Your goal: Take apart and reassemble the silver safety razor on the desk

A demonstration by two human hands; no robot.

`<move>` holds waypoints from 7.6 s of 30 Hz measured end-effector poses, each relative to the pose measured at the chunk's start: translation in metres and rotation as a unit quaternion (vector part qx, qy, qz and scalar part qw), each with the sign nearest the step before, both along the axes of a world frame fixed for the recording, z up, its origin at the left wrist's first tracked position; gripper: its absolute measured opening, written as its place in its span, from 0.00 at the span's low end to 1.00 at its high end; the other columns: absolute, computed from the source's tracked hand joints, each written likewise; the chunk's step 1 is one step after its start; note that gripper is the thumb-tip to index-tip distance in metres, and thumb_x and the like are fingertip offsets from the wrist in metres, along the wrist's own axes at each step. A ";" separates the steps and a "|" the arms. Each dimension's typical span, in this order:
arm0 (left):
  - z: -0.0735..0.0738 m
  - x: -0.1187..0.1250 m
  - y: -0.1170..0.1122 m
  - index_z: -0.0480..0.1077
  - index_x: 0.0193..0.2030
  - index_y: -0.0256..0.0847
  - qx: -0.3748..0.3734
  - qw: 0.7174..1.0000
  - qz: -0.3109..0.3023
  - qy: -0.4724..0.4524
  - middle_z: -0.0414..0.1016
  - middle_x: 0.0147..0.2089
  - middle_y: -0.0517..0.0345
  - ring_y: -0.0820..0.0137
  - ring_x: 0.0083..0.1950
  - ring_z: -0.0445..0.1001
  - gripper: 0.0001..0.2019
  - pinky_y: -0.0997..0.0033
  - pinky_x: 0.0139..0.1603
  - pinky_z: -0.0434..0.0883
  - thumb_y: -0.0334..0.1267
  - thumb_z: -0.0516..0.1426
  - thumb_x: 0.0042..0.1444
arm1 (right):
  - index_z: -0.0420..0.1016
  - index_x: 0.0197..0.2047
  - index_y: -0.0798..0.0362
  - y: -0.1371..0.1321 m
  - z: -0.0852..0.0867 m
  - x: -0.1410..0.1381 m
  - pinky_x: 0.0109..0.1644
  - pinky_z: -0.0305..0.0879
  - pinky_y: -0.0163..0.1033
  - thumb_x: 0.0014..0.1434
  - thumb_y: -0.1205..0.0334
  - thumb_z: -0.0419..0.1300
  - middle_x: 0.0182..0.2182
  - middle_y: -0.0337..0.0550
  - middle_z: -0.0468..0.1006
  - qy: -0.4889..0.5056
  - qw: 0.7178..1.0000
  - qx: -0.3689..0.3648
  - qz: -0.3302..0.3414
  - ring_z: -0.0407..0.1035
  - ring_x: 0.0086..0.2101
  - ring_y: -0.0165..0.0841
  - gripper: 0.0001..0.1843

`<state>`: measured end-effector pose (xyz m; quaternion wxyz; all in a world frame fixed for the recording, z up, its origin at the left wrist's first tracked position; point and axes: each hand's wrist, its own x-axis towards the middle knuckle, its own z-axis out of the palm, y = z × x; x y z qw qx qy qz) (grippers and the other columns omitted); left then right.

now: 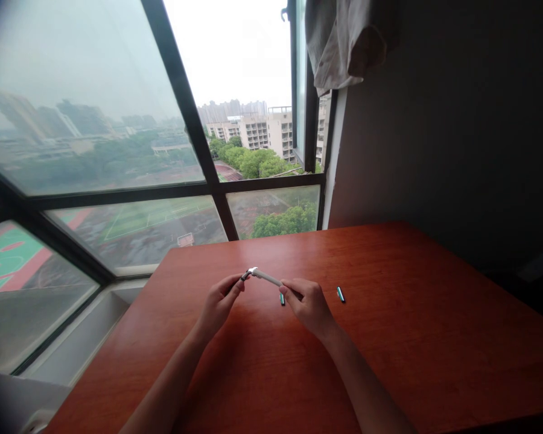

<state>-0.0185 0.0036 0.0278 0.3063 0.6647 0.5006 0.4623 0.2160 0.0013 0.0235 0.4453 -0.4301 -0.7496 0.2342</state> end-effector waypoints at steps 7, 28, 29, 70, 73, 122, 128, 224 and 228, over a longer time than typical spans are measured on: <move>0.005 0.002 -0.001 0.74 0.39 0.36 0.021 1.000 0.001 0.017 0.67 0.29 0.58 0.71 0.30 0.64 0.13 0.75 0.31 0.62 0.43 0.54 0.60 | 0.79 0.38 0.53 0.001 -0.002 0.002 0.31 0.61 0.35 0.63 0.56 0.53 0.27 0.44 0.78 -0.016 1.000 0.016 -0.013 0.70 0.27 0.33 0.15; 0.005 0.005 -0.002 0.76 0.41 0.38 0.062 0.995 0.035 0.068 0.76 0.34 0.52 0.67 0.34 0.72 0.12 0.73 0.34 0.67 0.42 0.54 0.59 | 0.79 0.38 0.52 0.004 -0.004 0.006 0.33 0.62 0.35 0.63 0.59 0.53 0.30 0.45 0.79 -0.044 0.999 0.028 -0.011 0.72 0.29 0.34 0.14; 0.004 0.005 -0.002 0.76 0.41 0.38 0.063 0.995 0.035 0.071 0.76 0.34 0.52 0.67 0.34 0.72 0.12 0.73 0.35 0.67 0.42 0.54 0.59 | 0.79 0.38 0.52 0.004 -0.004 0.006 0.33 0.63 0.36 0.63 0.59 0.53 0.30 0.45 0.80 -0.043 0.999 0.028 -0.013 0.72 0.29 0.34 0.14; 0.005 0.007 -0.005 0.76 0.42 0.38 0.062 0.997 -0.019 0.041 0.75 0.37 0.50 0.66 0.37 0.72 0.13 0.71 0.39 0.68 0.42 0.54 0.59 | 0.81 0.37 0.53 0.005 -0.003 0.006 0.32 0.66 0.37 0.62 0.58 0.55 0.31 0.46 0.81 -0.007 0.999 0.010 -0.043 0.74 0.30 0.37 0.14; 0.004 0.005 -0.003 0.76 0.43 0.38 0.072 0.995 -0.007 0.067 0.75 0.36 0.50 0.66 0.37 0.71 0.13 0.71 0.38 0.68 0.42 0.54 0.60 | 0.81 0.37 0.52 0.005 -0.003 0.007 0.33 0.66 0.36 0.62 0.58 0.55 0.32 0.46 0.81 -0.014 0.999 0.013 -0.043 0.74 0.31 0.37 0.13; 0.007 0.008 -0.006 0.73 0.43 0.39 0.129 0.973 0.030 0.189 0.72 0.34 0.53 0.68 0.34 0.69 0.11 0.72 0.35 0.66 0.38 0.50 0.63 | 0.80 0.39 0.52 0.007 -0.007 0.011 0.37 0.67 0.37 0.62 0.60 0.55 0.35 0.46 0.81 -0.049 0.997 0.021 -0.048 0.75 0.34 0.37 0.12; 0.007 0.007 -0.006 0.73 0.43 0.39 0.127 0.975 0.033 0.178 0.71 0.34 0.53 0.68 0.34 0.69 0.11 0.72 0.35 0.65 0.38 0.50 0.63 | 0.80 0.38 0.51 0.006 -0.006 0.010 0.36 0.67 0.36 0.62 0.60 0.55 0.34 0.46 0.82 -0.051 0.998 0.022 -0.039 0.75 0.33 0.37 0.12; 0.003 0.007 -0.003 0.74 0.41 0.37 0.042 0.999 0.002 0.021 0.70 0.31 0.56 0.70 0.33 0.66 0.12 0.74 0.34 0.63 0.41 0.54 0.60 | 0.79 0.35 0.54 0.002 0.001 0.006 0.29 0.59 0.34 0.63 0.58 0.53 0.26 0.43 0.78 -0.009 1.000 0.009 -0.024 0.69 0.26 0.33 0.15; 0.002 0.006 -0.003 0.75 0.40 0.36 0.014 1.000 0.013 -0.004 0.69 0.29 0.57 0.71 0.31 0.64 0.13 0.74 0.32 0.61 0.43 0.55 0.59 | 0.79 0.35 0.54 0.001 0.002 0.006 0.29 0.59 0.34 0.63 0.58 0.53 0.26 0.43 0.78 -0.008 1.000 0.010 -0.005 0.69 0.26 0.33 0.15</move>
